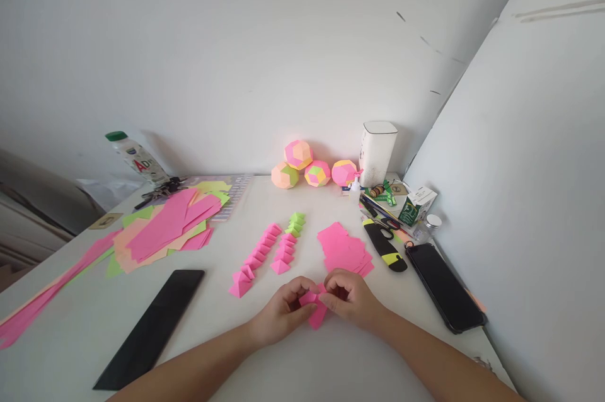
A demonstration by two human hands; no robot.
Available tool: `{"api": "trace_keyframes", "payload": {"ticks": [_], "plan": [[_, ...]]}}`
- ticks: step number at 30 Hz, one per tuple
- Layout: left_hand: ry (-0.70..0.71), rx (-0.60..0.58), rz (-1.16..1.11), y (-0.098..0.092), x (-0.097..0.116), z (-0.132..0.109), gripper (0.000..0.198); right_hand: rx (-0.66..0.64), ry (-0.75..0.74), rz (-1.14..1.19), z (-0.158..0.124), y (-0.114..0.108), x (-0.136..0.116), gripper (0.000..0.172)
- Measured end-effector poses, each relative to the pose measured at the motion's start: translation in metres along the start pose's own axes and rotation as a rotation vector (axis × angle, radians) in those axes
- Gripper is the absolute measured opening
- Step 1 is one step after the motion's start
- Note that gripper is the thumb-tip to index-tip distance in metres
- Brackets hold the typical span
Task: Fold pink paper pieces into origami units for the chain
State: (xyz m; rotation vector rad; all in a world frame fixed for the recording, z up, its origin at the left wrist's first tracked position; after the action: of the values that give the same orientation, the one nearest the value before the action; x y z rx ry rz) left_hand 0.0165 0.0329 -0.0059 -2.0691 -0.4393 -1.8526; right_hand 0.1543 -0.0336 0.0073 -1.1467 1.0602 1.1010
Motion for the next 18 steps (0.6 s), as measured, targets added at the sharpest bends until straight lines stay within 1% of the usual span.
{"api": "trace_keyframes", "payload": {"ticks": [4,6,9,11,15,18], "plan": [[0.077,0.059,-0.009,-0.004,-0.002,0.001,0.031,-0.044,-0.033,-0.016,0.000,0.002,-0.003,0.025],[0.109,0.069,-0.047,-0.004,-0.001,0.002,0.030,-0.036,-0.049,-0.033,0.000,0.001,-0.001,0.023],[0.135,0.060,-0.068,-0.004,0.000,0.002,0.028,-0.013,-0.051,-0.052,0.000,-0.001,0.004,0.029],[0.183,0.055,-0.053,-0.004,0.003,0.002,0.027,-0.014,-0.038,-0.056,0.000,-0.001,0.007,0.033],[0.293,-0.012,-0.042,-0.002,0.009,0.000,0.032,-0.018,-0.032,-0.088,0.000,0.000,0.006,0.037],[0.270,-0.018,-0.013,-0.002,0.009,0.000,0.034,-0.018,-0.052,-0.105,0.000,0.000,0.003,0.038]]}}
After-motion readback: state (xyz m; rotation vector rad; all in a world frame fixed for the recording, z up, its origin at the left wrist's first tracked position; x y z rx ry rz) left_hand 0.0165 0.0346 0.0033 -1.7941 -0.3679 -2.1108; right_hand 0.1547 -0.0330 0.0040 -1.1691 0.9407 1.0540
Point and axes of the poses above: each hand's wrist, its own z-axis towards the middle knuckle, its own y-axis out of the palm, x = y × z, the point moved 4 cm from there along z, towards the middle knuckle, and after that the axes turned 7 degrees about z, right-handed, at the moved point
